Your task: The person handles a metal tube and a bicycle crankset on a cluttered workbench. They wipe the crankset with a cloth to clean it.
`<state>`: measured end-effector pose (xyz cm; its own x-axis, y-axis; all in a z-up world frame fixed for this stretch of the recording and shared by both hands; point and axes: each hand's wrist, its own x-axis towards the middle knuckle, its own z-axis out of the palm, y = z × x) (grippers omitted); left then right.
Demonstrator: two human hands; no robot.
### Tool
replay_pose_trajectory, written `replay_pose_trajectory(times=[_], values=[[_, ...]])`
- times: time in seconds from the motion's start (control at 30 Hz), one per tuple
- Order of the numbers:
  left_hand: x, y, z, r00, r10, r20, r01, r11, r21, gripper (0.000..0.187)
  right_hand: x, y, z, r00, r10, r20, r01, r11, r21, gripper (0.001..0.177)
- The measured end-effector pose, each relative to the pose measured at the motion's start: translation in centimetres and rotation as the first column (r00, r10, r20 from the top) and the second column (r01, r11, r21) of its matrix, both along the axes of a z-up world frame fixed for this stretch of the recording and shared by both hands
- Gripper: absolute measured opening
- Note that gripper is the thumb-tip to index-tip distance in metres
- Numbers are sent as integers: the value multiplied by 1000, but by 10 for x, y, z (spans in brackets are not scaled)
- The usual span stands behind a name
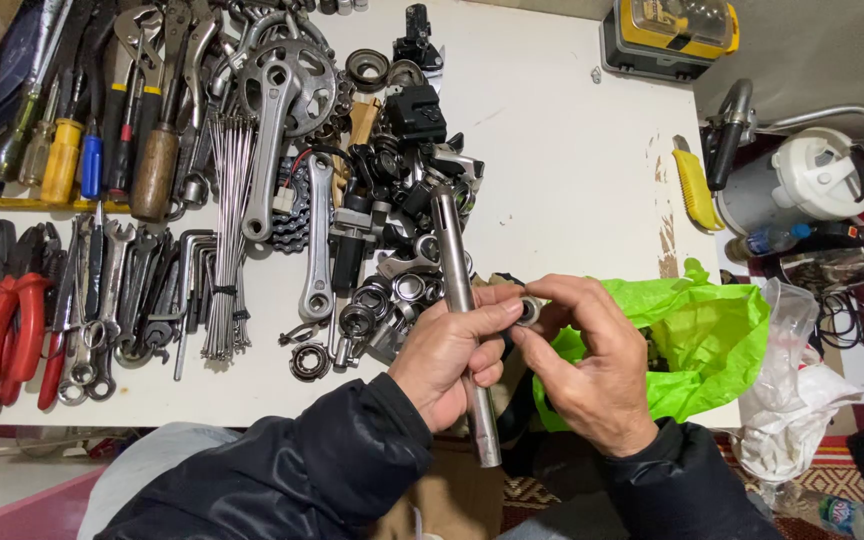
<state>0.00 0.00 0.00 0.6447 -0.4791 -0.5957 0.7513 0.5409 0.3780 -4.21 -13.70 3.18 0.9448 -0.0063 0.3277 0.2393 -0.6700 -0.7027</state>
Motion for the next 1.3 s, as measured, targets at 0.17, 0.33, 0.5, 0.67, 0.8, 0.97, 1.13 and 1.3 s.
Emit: replay_pose_trajectory(times=[0.17, 0.33, 0.5, 0.67, 0.8, 0.97, 1.13, 1.3], values=[[-1, 1, 0, 1000, 2, 26, -2, 1000, -4, 22, 0, 0, 1, 999, 42, 27, -41, 999, -24, 27], [-3, -1, -5, 999, -13, 44, 14, 999, -31, 18, -1, 2, -1, 998, 14, 53, -13, 1000, -25, 22], [-4, -1, -3, 999, 3, 32, -2, 1000, -15, 15, -3, 3, -4, 998, -43, 43, 41, 998, 51, 22], [-5, -2, -9, 999, -2, 38, 3, 1000, -28, 19, -4, 2, -9, 998, -51, 36, 50, 998, 35, 22], [-4, -1, -8, 999, 2, 44, -1, 1000, -24, 17, -3, 3, -3, 999, -33, 36, 33, 999, 12, 22], [-3, -3, -8, 1000, 8, -12, -8, 1000, 1, 16, -1, -1, -4, 996, 14, 87, -6, 996, -87, 24], [-3, -3, -7, 999, 9, -40, -9, 1000, 20, 18, -1, -2, -5, 993, 45, 112, -33, 994, -107, 24], [-3, -3, -3, 998, 11, -64, -10, 999, 31, 18, 0, 0, -3, 993, 34, 116, -24, 996, -87, 24]])
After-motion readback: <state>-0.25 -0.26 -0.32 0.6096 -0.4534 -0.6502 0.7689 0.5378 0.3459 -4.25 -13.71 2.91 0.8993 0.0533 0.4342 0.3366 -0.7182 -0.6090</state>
